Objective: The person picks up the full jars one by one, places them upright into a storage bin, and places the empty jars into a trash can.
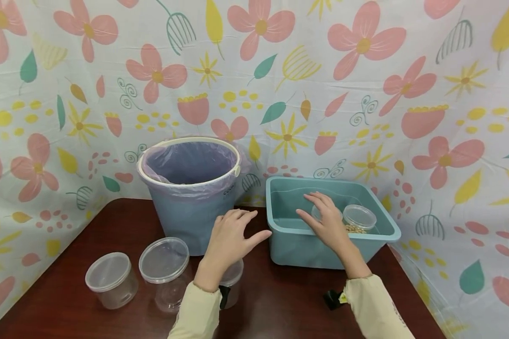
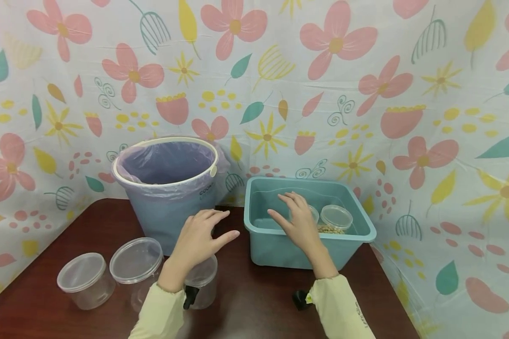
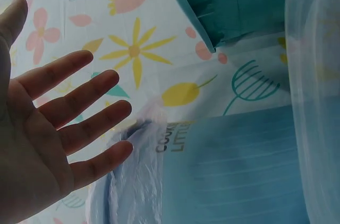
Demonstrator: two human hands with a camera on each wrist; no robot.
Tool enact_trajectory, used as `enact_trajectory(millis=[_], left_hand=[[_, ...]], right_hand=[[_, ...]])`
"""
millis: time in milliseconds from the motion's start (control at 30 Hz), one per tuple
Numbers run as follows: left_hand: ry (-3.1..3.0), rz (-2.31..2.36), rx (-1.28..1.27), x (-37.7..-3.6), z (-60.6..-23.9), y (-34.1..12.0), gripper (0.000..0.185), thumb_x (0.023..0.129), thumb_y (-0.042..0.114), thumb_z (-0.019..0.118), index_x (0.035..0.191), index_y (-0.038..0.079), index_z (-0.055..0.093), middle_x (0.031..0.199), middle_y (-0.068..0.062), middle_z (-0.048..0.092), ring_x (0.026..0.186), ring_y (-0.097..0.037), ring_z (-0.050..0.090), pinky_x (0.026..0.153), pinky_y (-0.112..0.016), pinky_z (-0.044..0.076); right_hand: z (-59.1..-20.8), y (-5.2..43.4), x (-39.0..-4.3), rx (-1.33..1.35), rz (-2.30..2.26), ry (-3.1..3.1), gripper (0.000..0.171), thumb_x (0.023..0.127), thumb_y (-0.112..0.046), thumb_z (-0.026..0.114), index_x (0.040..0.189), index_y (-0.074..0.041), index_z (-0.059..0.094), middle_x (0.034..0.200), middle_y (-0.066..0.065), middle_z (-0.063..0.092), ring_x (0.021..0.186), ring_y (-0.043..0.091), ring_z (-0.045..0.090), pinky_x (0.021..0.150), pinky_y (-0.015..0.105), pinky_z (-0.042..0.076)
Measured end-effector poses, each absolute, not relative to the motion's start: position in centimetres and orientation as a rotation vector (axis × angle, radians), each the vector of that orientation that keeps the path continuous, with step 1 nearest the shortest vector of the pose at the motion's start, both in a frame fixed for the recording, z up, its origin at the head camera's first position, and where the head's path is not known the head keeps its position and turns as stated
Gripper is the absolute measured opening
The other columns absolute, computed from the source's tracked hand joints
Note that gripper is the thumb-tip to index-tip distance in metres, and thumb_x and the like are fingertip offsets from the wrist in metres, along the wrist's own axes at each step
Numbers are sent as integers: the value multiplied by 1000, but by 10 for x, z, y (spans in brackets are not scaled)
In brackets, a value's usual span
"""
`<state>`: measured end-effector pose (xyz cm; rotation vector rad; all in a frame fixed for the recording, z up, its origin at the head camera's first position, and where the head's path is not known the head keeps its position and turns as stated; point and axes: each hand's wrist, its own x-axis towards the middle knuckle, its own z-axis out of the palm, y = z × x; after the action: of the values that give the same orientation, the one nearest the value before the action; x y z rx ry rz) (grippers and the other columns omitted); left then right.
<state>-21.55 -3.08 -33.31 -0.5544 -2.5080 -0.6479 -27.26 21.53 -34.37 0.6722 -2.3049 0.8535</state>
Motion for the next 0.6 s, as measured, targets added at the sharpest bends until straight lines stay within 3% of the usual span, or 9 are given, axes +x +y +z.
enact_trajectory(millis=[600], left_hand=[[-2451, -683, -503, -194, -345, -51, 53, 77, 54, 59, 111, 13, 65, 104, -5, 61, 102, -23, 52, 84, -45, 38]], right_hand=[[-332, 179, -278, 781, 873, -2208, 42, 79, -19, 68, 114, 4, 58, 119, 20, 50, 116, 33, 40, 91, 50, 33]])
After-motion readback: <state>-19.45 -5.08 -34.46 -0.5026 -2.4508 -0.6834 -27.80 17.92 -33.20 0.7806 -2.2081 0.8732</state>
